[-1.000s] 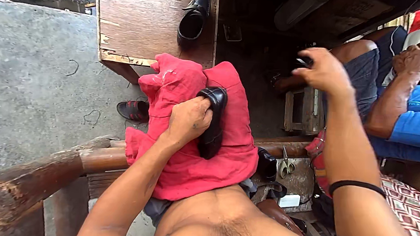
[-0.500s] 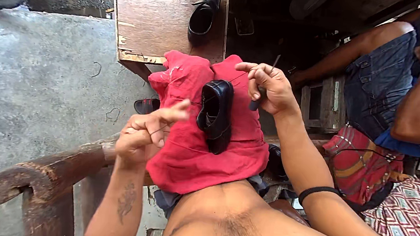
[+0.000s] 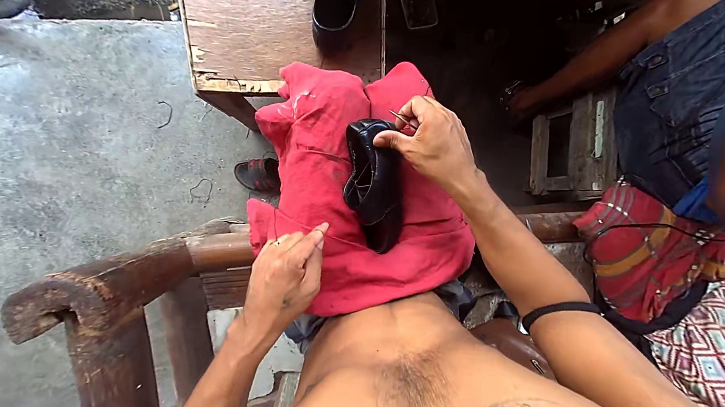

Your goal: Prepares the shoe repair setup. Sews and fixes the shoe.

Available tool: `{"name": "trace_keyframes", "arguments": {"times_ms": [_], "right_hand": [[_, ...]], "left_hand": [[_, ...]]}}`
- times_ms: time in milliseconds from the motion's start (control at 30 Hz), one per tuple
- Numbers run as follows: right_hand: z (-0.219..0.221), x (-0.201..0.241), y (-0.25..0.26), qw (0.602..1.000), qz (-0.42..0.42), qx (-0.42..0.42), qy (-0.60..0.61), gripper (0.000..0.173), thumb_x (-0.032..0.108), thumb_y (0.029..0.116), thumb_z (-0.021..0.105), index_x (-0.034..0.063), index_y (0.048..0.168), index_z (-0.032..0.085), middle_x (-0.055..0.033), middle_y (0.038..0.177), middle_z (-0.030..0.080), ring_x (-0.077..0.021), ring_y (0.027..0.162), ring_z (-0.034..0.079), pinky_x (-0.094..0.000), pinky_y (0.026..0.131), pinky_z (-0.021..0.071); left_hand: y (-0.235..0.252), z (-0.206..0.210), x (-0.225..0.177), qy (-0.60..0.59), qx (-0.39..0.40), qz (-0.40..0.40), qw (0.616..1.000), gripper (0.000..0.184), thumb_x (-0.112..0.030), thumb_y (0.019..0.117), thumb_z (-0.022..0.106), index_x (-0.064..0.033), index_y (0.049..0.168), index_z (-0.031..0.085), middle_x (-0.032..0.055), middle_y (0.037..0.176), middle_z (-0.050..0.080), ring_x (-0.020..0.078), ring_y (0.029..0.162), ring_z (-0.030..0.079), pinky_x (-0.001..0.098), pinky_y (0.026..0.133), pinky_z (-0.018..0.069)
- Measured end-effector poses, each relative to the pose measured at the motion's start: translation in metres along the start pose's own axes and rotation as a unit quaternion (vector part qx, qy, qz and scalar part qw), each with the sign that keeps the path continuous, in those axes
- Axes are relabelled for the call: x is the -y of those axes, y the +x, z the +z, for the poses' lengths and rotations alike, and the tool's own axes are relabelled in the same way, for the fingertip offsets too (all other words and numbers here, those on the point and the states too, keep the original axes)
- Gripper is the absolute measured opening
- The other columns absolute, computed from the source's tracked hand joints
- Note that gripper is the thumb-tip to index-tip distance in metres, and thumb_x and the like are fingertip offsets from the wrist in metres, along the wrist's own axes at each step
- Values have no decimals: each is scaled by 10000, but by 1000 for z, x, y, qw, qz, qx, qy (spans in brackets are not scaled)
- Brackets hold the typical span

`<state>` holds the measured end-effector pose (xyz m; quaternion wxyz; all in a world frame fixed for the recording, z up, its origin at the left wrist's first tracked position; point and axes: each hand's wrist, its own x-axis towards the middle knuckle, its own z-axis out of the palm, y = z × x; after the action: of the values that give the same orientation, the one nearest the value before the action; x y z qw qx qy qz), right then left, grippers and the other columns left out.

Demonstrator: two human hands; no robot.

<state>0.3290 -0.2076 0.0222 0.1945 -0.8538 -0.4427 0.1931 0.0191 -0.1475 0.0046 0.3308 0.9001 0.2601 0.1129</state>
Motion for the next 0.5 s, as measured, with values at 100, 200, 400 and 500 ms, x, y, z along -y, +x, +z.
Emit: {"name": "trace_keyframes", "arguments": {"times_ms": [100,200,400,500], "right_hand": [[1,-2,2,999,-2,20,31,498,578,870,751,101,992,670,-55,903,624,-218,797,602,-472,700,491],[-5,-21,5,965,-8,-28,259,346,291,907,776,45,1128,675,-39,945,658,-108,715,593,-319,662,534],[5,-59,-16,881,-19,-160,445,349,41,1044,375,-12,1375,474,-133,1346,607,-219,959,727,-382,725,653],[-16,-54,-30,904,-1,-172,392,499,158,1097,437,26,1549,273,-72,1038,664,-150,593,627,-312,465,559]], "left_hand": [[-2,2,1,-48,-8,-26,998,311,-178,1028,505,-92,1159,774,47,815,709,151,781,668,347,755,547],[35,-10,-8,-163,6,-54,985,326,-194,1030,541,-113,1298,708,-9,895,708,54,717,626,262,656,541],[136,-7,-28,-473,186,-187,841,377,-172,1025,603,-69,1385,556,42,1027,743,84,496,580,239,435,520],[158,5,-29,-453,213,-198,843,182,-198,1008,659,-65,1131,669,28,824,710,64,422,502,213,387,464]]}}
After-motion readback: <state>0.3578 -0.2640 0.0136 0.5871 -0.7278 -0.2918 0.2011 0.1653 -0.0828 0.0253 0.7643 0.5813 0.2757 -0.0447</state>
